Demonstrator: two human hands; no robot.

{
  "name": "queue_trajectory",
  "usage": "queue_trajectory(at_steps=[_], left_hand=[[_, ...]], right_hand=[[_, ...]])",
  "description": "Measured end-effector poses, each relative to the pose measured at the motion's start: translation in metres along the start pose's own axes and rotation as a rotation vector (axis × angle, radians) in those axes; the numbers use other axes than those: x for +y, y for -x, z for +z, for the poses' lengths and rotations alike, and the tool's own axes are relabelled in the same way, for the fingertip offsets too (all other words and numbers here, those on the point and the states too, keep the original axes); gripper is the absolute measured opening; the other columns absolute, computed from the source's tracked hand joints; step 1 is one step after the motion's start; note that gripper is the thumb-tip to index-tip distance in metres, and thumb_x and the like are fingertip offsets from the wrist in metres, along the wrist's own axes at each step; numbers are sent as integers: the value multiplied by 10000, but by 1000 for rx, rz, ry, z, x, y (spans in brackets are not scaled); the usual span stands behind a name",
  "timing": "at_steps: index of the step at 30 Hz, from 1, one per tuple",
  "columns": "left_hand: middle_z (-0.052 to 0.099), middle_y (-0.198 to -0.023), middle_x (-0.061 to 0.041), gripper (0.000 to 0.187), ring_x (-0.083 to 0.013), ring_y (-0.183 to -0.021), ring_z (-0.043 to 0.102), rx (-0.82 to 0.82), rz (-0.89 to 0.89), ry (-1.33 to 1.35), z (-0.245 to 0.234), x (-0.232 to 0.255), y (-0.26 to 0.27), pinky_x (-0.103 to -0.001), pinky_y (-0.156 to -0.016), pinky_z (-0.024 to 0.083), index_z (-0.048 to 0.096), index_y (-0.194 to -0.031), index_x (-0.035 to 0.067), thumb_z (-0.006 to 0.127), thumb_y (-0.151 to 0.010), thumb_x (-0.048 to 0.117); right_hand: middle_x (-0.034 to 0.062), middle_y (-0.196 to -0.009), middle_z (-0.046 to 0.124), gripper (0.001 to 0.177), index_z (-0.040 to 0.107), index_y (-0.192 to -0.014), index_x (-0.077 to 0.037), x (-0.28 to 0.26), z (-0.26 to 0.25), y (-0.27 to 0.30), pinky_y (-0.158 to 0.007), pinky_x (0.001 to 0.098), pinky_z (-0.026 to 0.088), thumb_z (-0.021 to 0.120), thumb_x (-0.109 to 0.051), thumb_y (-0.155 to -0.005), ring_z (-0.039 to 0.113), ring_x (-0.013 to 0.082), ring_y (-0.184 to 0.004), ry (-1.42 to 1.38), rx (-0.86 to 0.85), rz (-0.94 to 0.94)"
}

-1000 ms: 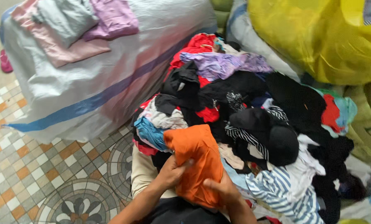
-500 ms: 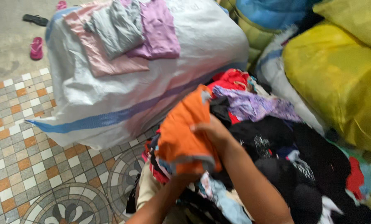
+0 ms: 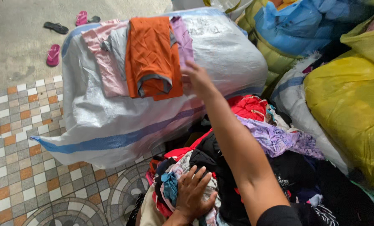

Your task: The person folds clothes by picking up individual garments from a pile, smoothing them out on a surface, and folding them into smaller rectangles.

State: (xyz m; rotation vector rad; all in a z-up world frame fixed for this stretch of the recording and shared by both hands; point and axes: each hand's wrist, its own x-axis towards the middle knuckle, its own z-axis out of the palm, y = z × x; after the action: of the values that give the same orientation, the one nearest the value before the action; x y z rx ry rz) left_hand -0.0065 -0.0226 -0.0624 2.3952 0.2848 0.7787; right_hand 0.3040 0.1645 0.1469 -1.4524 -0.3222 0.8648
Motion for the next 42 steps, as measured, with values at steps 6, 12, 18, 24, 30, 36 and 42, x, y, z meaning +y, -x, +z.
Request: queue_trajectory(at_steps=[6, 12, 18, 24, 30, 36, 42], left_hand=[[644, -1581, -36, 669, -361, -1520, 531, -13, 19, -25, 5, -6, -3, -600, -1116, 434, 694, -1448, 271, 786, -863, 581], [706, -1271, -108, 758, -365, -1163, 660, -157, 2, -195, -14, 12, -20, -554, -891, 552, 695, -1344, 196, 804, -682, 551], [694, -1580, -46, 655, -351, -1490, 633, 66, 117, -236, 6, 2, 5, -533, -1202, 465, 746, -1443, 256, 783, -859, 550], [669, -1585, 6, 593, -326, -1524, 559, -4, 7, -281, 14, 14, -2, -613, -1229, 307, 715, -1427, 332, 818, -887, 555], [534, -1634, -130, 875, -406, -1575, 434, -82, 255, -10, 36, 134, -6, -645, -1198, 282, 606, -1519, 193, 959, -734, 349], [505, -1685, -228, 1324, -458, -1561, 481, -386, 546, 321, 93, 207, 2, -579, -1219, 368, 471, -1722, 102, 1050, -557, 348], [744, -1385, -179, 613, -428, -1376, 685, -368, 468, 979, 73, 234, -8, -531, -1188, 459, 675, -1297, 47, 778, -734, -173]], right_hand=[[22, -1204, 818, 493, 731, -1437, -131, 148, -29, 51, -655, 278, 589, 803, -226, -959, 711, 89, -824, 148, 84, -254], [123, -1353, 761, 511, 634, -1537, -29, 232, -88, 220, -1081, 297, 571, 755, -94, -1045, 709, 155, -1239, -46, -80, -304], [68, -1395, 790, 494, 751, -1433, -166, 202, -195, 423, -1156, 335, 505, 822, -250, -951, 735, 217, -1298, 653, 425, -294], [236, -1572, 620, 963, 659, -1570, -188, 222, -286, 562, -1129, 748, 471, 930, -662, -777, 470, 548, -1525, 1322, 1198, -91], [311, -1463, 689, 897, 570, -1638, -32, 281, -303, 599, -1256, 686, 323, 921, -298, -857, 617, 501, -1411, 883, 1260, 24], [25, -956, 811, 365, 848, -1115, -224, 279, -260, 664, -998, 377, 560, 984, -201, -777, 794, 263, -1011, 516, 1113, -352], [176, -1479, 660, 852, 629, -1475, -100, 239, -261, 711, -1114, 560, 531, 898, 57, -682, 653, 396, -1368, 615, 1404, -538]])
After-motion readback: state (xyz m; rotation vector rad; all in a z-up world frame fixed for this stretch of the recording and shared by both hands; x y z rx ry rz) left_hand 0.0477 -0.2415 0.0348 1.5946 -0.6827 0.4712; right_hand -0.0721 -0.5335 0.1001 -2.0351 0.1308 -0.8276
